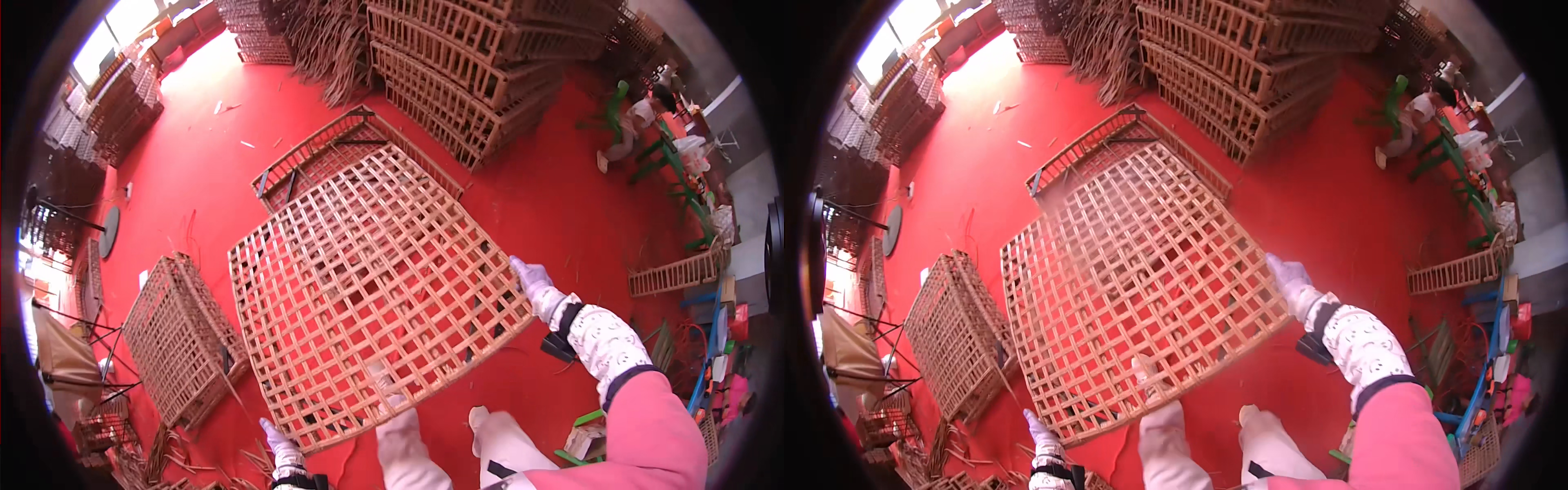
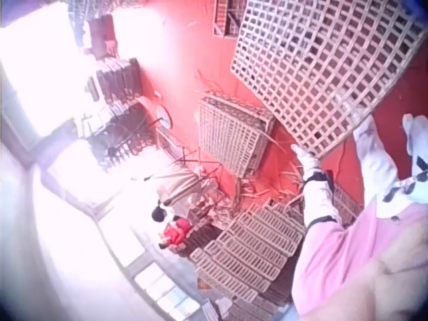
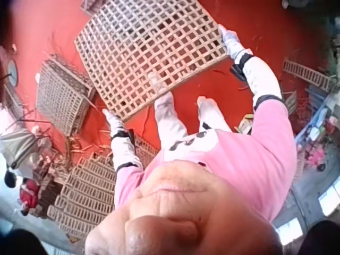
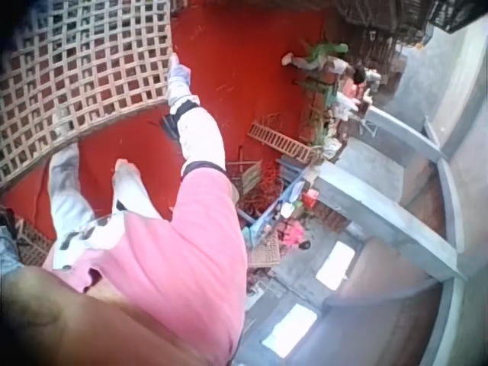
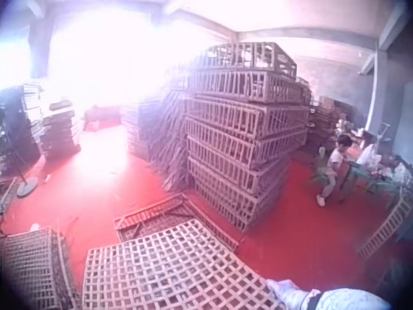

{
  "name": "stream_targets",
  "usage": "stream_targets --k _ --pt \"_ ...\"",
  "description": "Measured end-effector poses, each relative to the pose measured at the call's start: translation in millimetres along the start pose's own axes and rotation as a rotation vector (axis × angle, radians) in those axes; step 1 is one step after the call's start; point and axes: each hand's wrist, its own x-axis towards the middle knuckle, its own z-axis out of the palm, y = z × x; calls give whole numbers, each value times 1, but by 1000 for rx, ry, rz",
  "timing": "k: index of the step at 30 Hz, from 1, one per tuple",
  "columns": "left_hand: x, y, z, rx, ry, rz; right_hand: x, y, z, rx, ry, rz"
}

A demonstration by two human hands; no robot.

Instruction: Assembling and weaving wicker material onto wooden furniture frames using hand tools and pneumatic staplers.

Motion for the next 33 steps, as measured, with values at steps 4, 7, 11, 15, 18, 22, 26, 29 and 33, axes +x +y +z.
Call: stream_targets --k 4,7,11,15,18,22,26,29,33 --pt "43 46 93 258 128 102 89 -65 46 -12 15 -37" --pt "84 58 137 207 82 143 140 -93 92 69 6 -77" --pt "105 55 233 175 39 238 241 -130 129 113 -5 -113" --pt "150 21 263 130 39 345 315 -121 172 128 -38 -180" --pt "182 3 286 116 24 201 361 -121 199 196 -85 -218" --pt "212 -31 300 233 228 107 402 -88 227 128 -147 -325" --pt "221 -47 299 258 187 29 409 -86 238 177 -182 -245" --pt "246 -55 299 282 183 -42 422 -83 244 250 -124 -330" --pt "244 -67 303 275 133 -31 418 -77 238 -23 -25 -347"
